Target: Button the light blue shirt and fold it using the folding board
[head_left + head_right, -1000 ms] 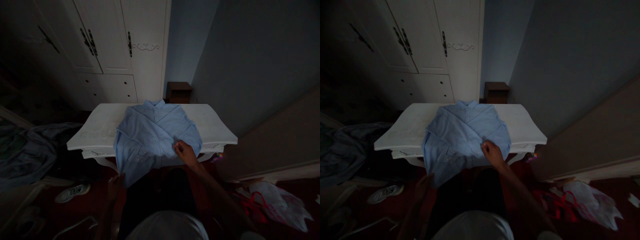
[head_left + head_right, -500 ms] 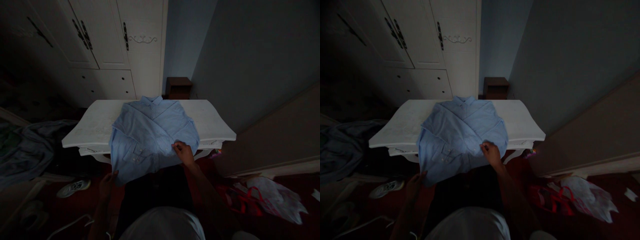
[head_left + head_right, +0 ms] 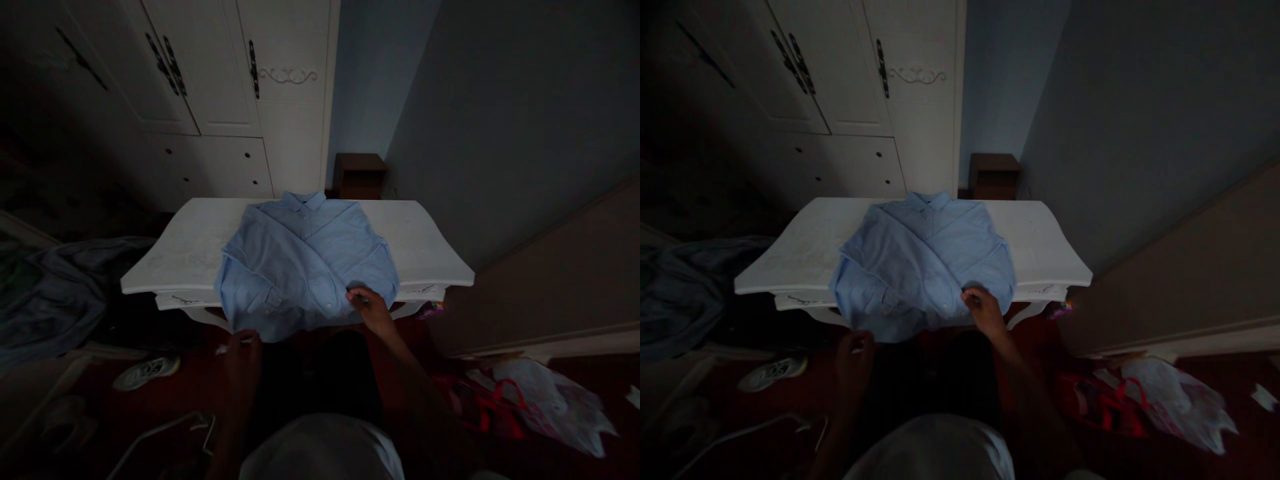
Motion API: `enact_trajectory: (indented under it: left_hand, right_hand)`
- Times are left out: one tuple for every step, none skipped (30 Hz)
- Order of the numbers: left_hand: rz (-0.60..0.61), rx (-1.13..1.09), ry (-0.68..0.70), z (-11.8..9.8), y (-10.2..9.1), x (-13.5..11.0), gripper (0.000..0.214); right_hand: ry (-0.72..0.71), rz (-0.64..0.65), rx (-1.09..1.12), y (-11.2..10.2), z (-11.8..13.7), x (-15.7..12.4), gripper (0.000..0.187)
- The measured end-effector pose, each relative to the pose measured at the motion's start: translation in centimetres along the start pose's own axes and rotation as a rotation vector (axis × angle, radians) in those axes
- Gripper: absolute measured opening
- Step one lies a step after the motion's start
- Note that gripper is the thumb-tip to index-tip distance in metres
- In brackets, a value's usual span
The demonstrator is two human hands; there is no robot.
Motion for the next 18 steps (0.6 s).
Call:
enact_trajectory:
  left_hand:
    - [0.079,-0.071,0.024,-0.9,1.8,-0.9,0.035]
    - [0.184,-0.163,0.023,-1.8,3.8,-1.7,0.037]
    - [0.276,-0.266,0.004,-2.7,5.7,-2.4,0.040]
    - [0.358,-0.356,-0.019,-3.5,7.5,-2.9,0.045]
    - [0.409,-0.417,-0.033,-4.3,9.0,-3.2,0.047]
    - [0.441,-0.449,-0.041,-5.0,10.1,-3.4,0.046]
    - [0.456,-0.459,-0.047,-5.6,10.9,-3.5,0.042]
    - [0.453,-0.451,-0.054,-5.9,11.4,-3.4,0.037]
    - [0.443,-0.436,-0.061,-6.1,11.7,-3.3,0.032]
    - [0.431,-0.425,-0.070,-6.2,11.8,-3.1,0.030]
    - [0.418,-0.424,-0.081,-6.1,11.7,-2.9,0.030]
    - [0.411,-0.434,-0.094,-6.0,11.7,-2.7,0.032]
    - [0.413,-0.451,-0.107,-5.8,11.6,-2.6,0.032]
    - [0.423,-0.466,-0.119,-5.6,11.5,-2.6,0.033]
    - [0.436,-0.475,-0.132,-5.4,11.5,-2.7,0.034]
    - [0.451,-0.479,-0.145,-5.3,11.5,-2.8,0.035]
    - [0.465,-0.485,-0.158,-5.2,11.5,-2.9,0.036]
    - [0.476,-0.499,-0.168,-5.2,11.6,-3.1,0.037]
  right_hand:
    - [-0.003,0.002,-0.033,0.1,-0.1,0.0,0.026]
    - [-0.001,0.015,-0.057,0.2,-0.2,0.0,0.026]
    - [0.002,0.039,-0.069,0.2,-0.3,0.1,0.027]
    - [0.004,0.067,-0.071,0.2,-0.4,0.3,0.028]
    - [0.003,0.095,-0.068,0.2,-0.4,0.4,0.028]
    - [0.002,0.120,-0.065,0.1,-0.5,0.6,0.029]
    - [0.001,0.136,-0.065,-0.1,-0.5,0.7,0.029]
    - [0.000,0.141,-0.071,-0.3,-0.5,0.9,0.029]
    - [0.001,0.139,-0.083,-0.5,-0.4,1.0,0.029]
    - [0.004,0.137,-0.097,-0.6,-0.4,1.1,0.029]
    - [0.008,0.138,-0.114,-0.7,-0.4,1.1,0.028]
    - [0.012,0.143,-0.136,-0.8,-0.3,1.2,0.028]
    - [0.015,0.150,-0.168,-0.7,-0.2,1.1,0.028]
    - [0.017,0.155,-0.208,-0.7,-0.1,1.1,0.029]
    - [0.014,0.152,-0.254,-0.6,0.1,1.1,0.029]
    - [0.009,0.138,-0.305,-0.5,0.4,1.0,0.029]
    - [0.004,0.116,-0.355,-0.5,0.7,0.9,0.029]
    - [0.000,0.089,-0.400,-0.5,1.0,0.9,0.029]
Point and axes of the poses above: each hand's wrist, its own x-axis towards the middle knuckle, its own y-axis out of the palm, z = x × y, the point moved 4 cm from there along x, towards the middle knuckle, and after that the axes turned 7 degrees about -y, right-handed, at the moved point
